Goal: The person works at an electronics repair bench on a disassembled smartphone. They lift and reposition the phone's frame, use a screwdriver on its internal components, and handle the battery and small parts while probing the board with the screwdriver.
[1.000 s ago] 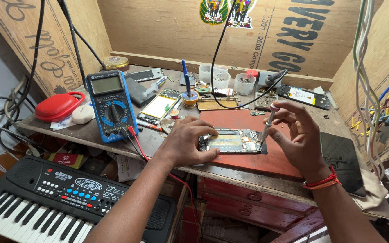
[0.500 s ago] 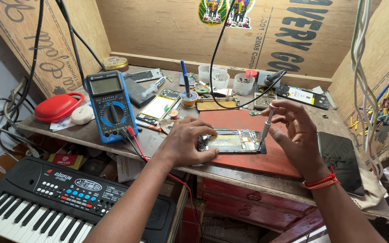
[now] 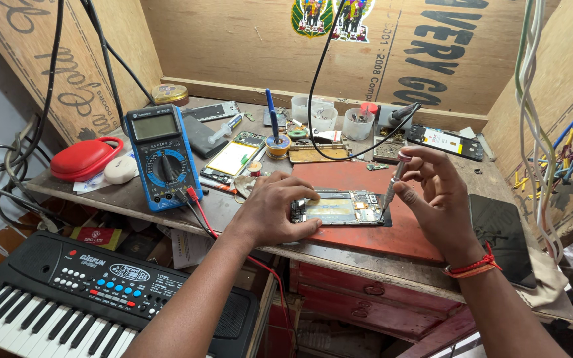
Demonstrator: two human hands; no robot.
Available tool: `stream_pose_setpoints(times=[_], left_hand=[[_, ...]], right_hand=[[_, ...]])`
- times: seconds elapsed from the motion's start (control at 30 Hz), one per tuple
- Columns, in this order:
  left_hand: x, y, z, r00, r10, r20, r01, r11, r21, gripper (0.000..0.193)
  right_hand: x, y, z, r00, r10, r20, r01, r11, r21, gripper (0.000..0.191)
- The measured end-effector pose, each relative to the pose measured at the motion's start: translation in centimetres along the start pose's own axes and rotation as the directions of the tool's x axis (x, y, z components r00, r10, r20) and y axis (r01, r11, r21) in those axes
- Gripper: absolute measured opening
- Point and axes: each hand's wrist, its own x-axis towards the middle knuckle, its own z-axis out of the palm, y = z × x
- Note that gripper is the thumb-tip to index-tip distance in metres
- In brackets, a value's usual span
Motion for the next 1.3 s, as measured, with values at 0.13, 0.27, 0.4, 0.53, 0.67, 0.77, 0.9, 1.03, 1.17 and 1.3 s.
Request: stream_pose_setpoints(times=[0.13,0.27,0.4,0.53,0.67,0.77,0.9,1.03,1.17,1.3], left_hand=[[0.01,0.05,-0.1,1.0,0.006,-0.001,-0.006,1.0,0.003,0.042],[0.03,0.1,-0.06,1.0,0.002,-0.001,-0.002,1.0,0.007,0.041],[-0.04,0.04,-0.08,1.0,0.012,-0.012,-0.012,1.0,0.0,0.041],[-0.04,0.02,-0.09,1.0,0.016,-0.014,-0.016,1.0,0.001,0.041],[0.01,0.05,-0.07,1.0,0.001,-0.005,-0.001,1.0,0.0,0.042],[0.02,0.06,-0.05,1.0,-0.002,-0.001,0.002,1.0,0.002,0.041],[0.0,0.05,-0.02,1.0,0.006,-0.009,-0.006,1.0,0.001,0.042],[-0.02,-0.05,-0.02,1.0,0.011,-0.007,-0.011,1.0,-0.003,0.043],[-0.02,-0.03,0.02,1.0,0.009,-0.009,-0.01,1.0,-0.002,0.043],[-0.03,-0.01,-0.05,1.0,0.008,-0.009,-0.008,1.0,-0.002,0.043]], right_hand=[[-0.01,-0.08,-0.19,0.999,0.044,0.025,-0.045,0.996,0.078,0.046],[0.04,-0.28,-0.02,1.0,0.009,0.025,-0.01,1.0,0.017,0.05],[0.06,-0.57,0.0,0.992,0.127,0.018,-0.128,0.982,0.136,0.044],[0.05,-0.66,0.04,0.999,0.015,0.042,-0.017,0.999,0.044,0.051],[0.13,-0.59,0.03,0.997,0.073,0.018,-0.074,0.996,0.058,0.049],[0.09,-0.64,-0.01,0.996,0.081,0.035,-0.084,0.993,0.084,0.05],[0.11,-0.67,0.14,0.999,0.015,0.038,-0.015,1.0,0.007,0.054],[0.2,-0.54,0.17,0.996,0.089,0.034,-0.092,0.991,0.101,0.051],[0.22,-0.31,0.06,0.996,0.085,0.019,-0.086,0.991,0.102,0.051],[0.23,-0.11,0.06,0.998,0.063,0.01,-0.064,0.993,0.095,0.051]])
